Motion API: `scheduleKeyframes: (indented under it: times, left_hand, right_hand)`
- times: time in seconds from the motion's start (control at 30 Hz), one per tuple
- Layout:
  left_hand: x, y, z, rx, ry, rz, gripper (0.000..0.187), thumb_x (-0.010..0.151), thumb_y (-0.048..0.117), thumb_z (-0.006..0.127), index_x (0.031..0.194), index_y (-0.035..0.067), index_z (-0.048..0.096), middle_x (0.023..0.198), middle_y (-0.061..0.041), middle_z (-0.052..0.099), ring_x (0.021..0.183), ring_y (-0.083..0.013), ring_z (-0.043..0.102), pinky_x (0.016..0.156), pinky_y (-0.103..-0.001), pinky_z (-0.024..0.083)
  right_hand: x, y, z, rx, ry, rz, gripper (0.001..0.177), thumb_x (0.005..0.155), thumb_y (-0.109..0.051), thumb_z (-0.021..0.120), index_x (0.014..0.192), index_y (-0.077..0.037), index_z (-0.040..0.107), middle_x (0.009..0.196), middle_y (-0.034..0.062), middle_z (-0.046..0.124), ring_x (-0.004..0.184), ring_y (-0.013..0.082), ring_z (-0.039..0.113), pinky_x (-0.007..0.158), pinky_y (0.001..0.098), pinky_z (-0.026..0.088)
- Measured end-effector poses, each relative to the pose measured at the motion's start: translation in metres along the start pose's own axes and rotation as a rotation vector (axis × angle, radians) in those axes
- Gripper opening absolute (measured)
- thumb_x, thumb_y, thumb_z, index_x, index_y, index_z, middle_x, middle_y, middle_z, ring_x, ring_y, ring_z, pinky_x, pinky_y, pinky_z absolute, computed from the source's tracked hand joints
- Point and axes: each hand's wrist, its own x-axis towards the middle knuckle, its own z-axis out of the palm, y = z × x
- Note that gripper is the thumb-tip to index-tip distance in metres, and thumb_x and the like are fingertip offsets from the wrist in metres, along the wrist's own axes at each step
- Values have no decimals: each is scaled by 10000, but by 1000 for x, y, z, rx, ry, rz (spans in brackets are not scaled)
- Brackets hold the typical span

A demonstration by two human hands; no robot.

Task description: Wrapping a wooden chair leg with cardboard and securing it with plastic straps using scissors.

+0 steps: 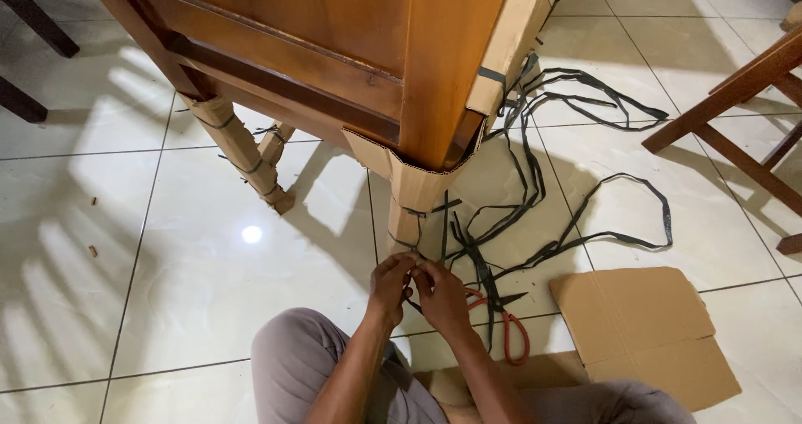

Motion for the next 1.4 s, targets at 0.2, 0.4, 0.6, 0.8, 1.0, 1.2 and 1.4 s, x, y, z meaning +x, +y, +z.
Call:
scheduleKeyframes:
  times: [0.2, 0.4, 0.6, 0.8, 1.0, 1.2, 1.4]
  left_hand:
    - [-21, 11, 7, 119, 49, 124, 223, 873, 117, 753, 1048, -19, 736, 823, -95, 641, 716, -147, 567, 542, -261, 499]
    - [-40, 23, 13, 313, 86, 240, 230, 914, 128, 697, 1083, -20, 747, 846, -194, 739, 735, -201, 672, 596, -320, 609]
    - [-12, -2, -4, 409, 114, 239, 200, 948, 218, 676, 1016, 49, 757, 868, -158, 768, 684, -227, 724, 589, -352, 599]
    - [-14, 0, -3, 511, 128, 266, 151, 910, 169, 629, 931, 71, 742, 692, -107, 710, 575, -196, 675, 514, -332, 533]
    - [-15, -1, -4, 276, 62, 211, 98, 876, 41, 681, 957, 4, 719, 922, -191, 711, 756, -207, 665, 618, -285, 574]
    - [-27, 15, -7, 144, 73, 181, 218, 907, 58, 656, 1061, -46, 769, 988, -155, 669, 906, -207, 581, 715, -290, 513]
    - [-37, 30, -8, 633, 68, 244, 221, 874, 137, 679, 1033, 161, 830, 874, -95, 798, 851, -242, 774, 770, -360, 561]
  right_hand:
    - [0, 0, -4, -41, 160, -65, 132, 996, -152, 633, 1049, -36, 665, 893, 200, 705, 842, 372, 745, 791, 467, 588]
    - [18, -9, -6, -147, 137, -156, 155, 985, -227, 700, 1018, -86, 754, 866, 114, 716, 802, 295, 750, 731, 398, 610]
    - [28, -17, 3, -306, 30, 53, 300, 947, -405, 713, 1033, -123, 772, 915, 129, 725, 876, 340, 753, 759, 448, 619]
    - [46, 17, 10, -174, -109, 149, 358, 949, -393, 677, 1072, -64, 747, 1028, 205, 718, 1007, 436, 722, 838, 527, 582]
    - [39, 14, 0, -25, -185, 212, 384, 976, -381, 624, 1138, -42, 703, 1045, 228, 727, 1025, 434, 718, 854, 520, 568]
    - [39, 17, 0, 76, -155, 185, 247, 980, -292, 602, 1112, -97, 678, 981, 209, 730, 968, 410, 719, 821, 491, 557]
    - [28, -5, -17, 292, -150, 247, 209, 998, -209, 622, 1114, -87, 746, 810, 109, 685, 726, 186, 633, 683, 337, 575]
